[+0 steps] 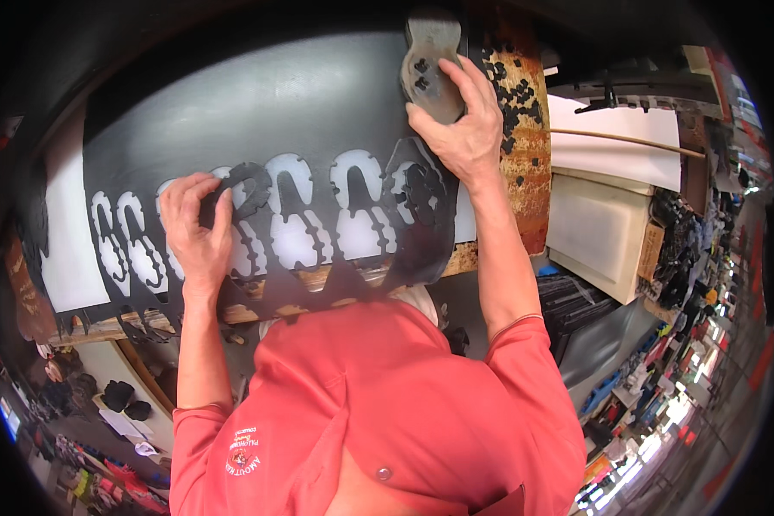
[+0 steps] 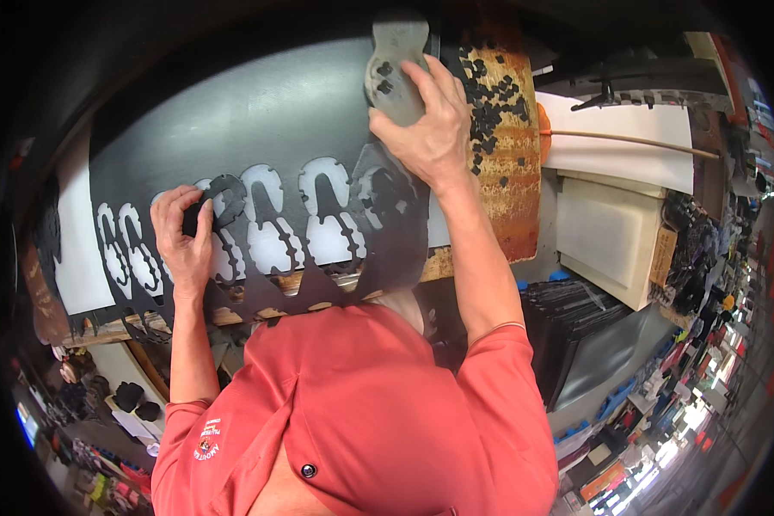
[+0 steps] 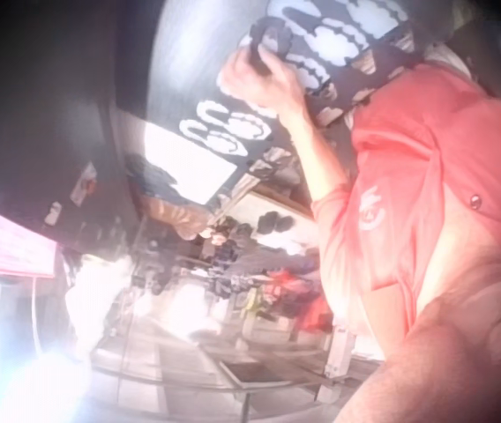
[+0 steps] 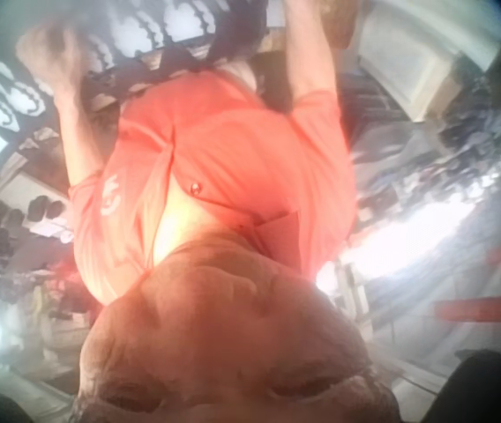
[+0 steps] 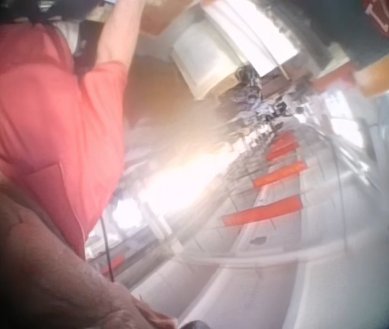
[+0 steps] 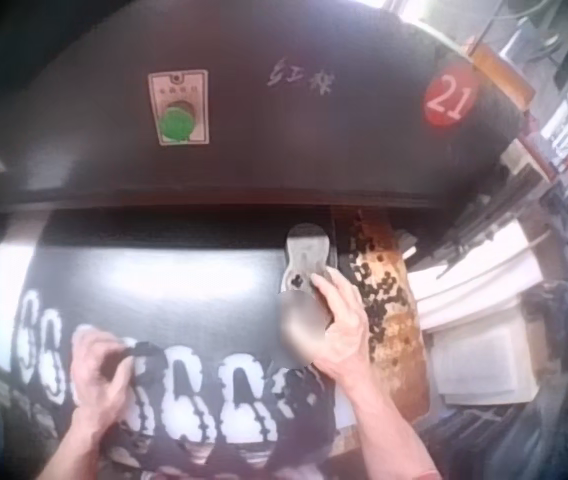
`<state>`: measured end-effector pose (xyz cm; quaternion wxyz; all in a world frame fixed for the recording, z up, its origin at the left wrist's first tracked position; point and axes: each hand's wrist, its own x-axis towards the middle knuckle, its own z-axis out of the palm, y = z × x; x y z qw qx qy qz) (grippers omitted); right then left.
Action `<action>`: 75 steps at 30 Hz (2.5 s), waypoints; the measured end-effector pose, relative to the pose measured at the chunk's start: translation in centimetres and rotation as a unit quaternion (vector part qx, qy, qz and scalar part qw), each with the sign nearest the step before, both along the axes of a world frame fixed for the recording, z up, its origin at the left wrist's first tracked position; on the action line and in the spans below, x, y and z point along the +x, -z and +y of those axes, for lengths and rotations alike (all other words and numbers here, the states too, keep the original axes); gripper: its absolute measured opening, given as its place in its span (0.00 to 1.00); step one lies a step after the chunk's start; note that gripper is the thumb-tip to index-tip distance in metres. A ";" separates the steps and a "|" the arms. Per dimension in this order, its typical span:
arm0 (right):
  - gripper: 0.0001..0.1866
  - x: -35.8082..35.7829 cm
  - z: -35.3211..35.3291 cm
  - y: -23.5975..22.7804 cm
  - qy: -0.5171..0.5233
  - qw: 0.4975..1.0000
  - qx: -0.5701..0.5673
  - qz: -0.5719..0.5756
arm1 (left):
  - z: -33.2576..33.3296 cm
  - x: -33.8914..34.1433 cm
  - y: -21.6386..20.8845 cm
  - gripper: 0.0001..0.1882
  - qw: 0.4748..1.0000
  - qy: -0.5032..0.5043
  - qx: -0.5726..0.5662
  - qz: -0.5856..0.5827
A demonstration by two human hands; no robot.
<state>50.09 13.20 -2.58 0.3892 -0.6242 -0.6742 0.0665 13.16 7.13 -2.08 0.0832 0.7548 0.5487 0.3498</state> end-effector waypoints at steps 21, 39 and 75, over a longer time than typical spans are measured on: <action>0.44 -1.5 -1.9 0.7 0.065 0.997 0.013 -0.039 | 11.1 -23.7 1.5 0.32 0.913 -0.300 -0.122 0.249; 0.45 -2.5 -0.8 1.7 0.049 0.998 0.014 -0.037 | 7.6 -26.9 2.3 0.30 0.907 -0.355 -0.169 0.152; 0.17 1.7 -7.6 1.3 0.033 0.994 -0.003 0.107 | -4.5 -5.6 -1.1 0.15 0.973 -0.112 -0.150 -0.135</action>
